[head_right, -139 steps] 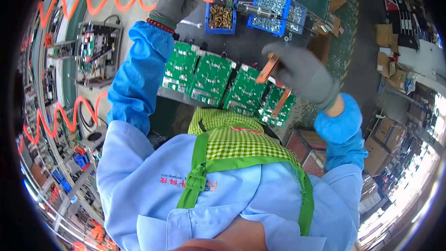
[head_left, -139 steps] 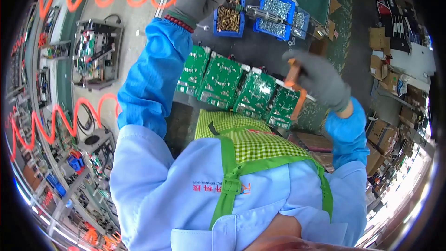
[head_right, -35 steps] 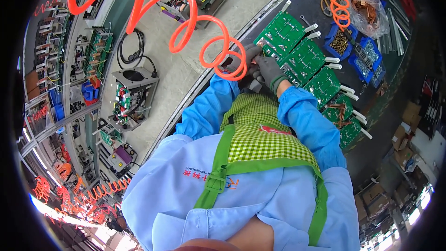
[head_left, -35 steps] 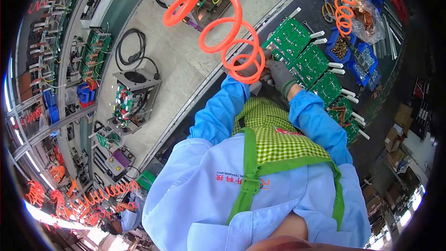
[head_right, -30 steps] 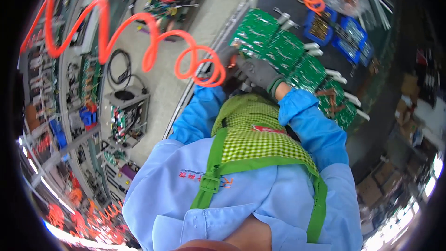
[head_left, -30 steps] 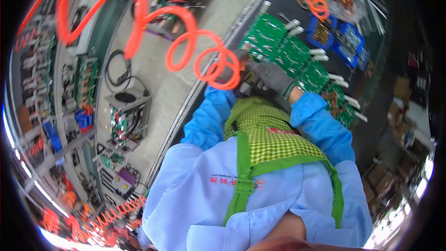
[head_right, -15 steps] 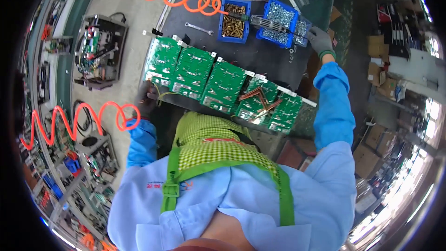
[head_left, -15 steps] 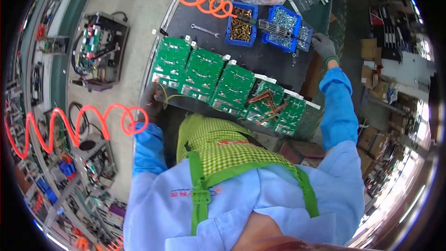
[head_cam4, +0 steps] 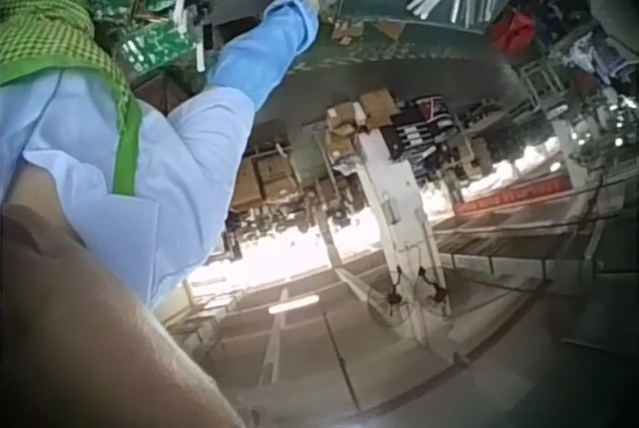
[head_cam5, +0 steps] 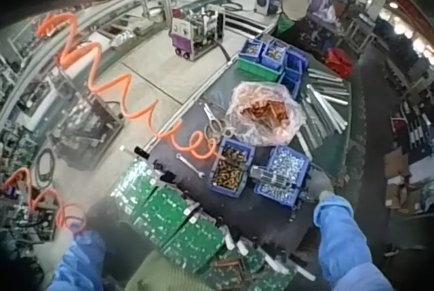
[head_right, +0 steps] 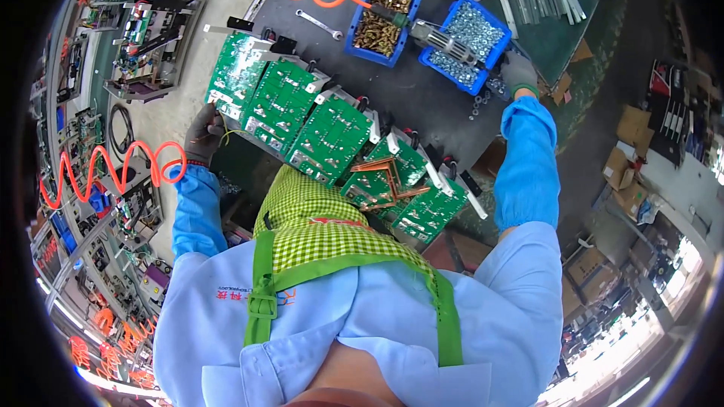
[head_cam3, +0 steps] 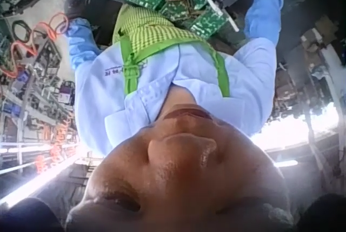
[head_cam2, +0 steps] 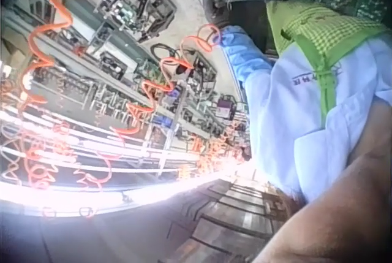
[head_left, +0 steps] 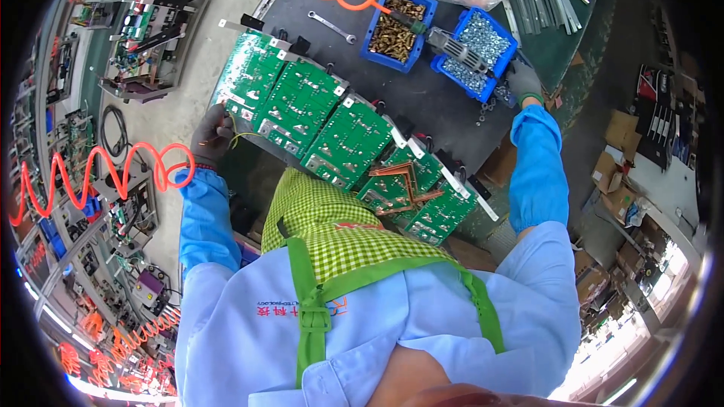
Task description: Assembling copper strips onto electronic circuit boards using a pneumatic power tool.
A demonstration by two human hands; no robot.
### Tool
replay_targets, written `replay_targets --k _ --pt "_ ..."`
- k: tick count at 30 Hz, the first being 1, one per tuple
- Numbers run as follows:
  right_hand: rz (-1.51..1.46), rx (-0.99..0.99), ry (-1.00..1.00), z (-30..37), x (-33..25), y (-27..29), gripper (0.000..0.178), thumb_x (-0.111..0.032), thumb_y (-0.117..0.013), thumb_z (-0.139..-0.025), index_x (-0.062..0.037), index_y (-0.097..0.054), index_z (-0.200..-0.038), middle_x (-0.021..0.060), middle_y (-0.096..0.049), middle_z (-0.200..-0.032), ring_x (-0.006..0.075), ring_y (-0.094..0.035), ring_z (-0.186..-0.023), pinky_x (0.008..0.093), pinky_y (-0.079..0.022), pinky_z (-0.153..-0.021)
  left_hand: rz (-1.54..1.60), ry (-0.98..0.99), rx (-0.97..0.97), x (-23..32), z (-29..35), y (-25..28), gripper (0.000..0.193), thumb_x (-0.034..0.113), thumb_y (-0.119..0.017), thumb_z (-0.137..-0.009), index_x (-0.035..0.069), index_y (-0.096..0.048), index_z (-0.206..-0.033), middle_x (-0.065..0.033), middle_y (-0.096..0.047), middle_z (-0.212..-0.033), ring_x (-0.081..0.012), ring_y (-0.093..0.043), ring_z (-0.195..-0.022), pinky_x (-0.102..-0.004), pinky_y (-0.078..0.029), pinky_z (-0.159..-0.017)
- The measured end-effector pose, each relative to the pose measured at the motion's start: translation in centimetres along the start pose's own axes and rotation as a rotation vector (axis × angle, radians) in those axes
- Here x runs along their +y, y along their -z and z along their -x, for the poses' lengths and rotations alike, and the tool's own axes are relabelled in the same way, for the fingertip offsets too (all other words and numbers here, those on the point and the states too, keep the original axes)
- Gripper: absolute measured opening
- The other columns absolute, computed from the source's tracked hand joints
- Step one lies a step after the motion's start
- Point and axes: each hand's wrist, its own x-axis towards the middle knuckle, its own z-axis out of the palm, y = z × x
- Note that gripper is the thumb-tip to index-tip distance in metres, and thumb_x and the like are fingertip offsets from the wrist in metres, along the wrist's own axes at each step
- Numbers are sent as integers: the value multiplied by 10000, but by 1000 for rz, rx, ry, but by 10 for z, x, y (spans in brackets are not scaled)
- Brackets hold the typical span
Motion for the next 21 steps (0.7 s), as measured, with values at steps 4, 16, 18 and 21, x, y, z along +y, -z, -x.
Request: replay_targets --k 4,16,18,21 --pt "-136 120 13 10 2 20 261 -242 -539 -829 -79 -607 -1021 200 -635 -987 382 -602 -942 469 -466 -813 -11 11 -5 1 4 3 280 147 -620 -881 32 -513 -1112 -13 -511 -810 -81 -494 -666 -132 -420 -442" --pt "16 36 360 -10 -83 28 349 -164 -515 -819 -98 -578 -1156 187 -629 -1062 368 -594 -980 451 -464 -858 -11 -17 0 5 2 2 286 179 -639 -870 30 -509 -1076 -55 -518 -823 -103 -521 -673 -132 -426 -426" --pt "94 -38 307 -15 -87 22 370 -174 -485 -823 -88 -577 -1171 186 -617 -1097 368 -579 -1014 449 -452 -886 -76 -43 46 1 7 -8 253 172 -644 -864 46 -518 -1044 -31 -509 -753 -71 -492 -595 -126 -405 -414" --pt "39 35 367 -9 -87 22 306 -143 -461 -828 -99 -622 -1084 208 -636 -1014 382 -599 -969 466 -468 -839 -67 -17 -29 -1 9 -12 248 202 -660 -860 36 -541 -1000 -17 -506 -773 -71 -509 -639 -119 -421 -407"
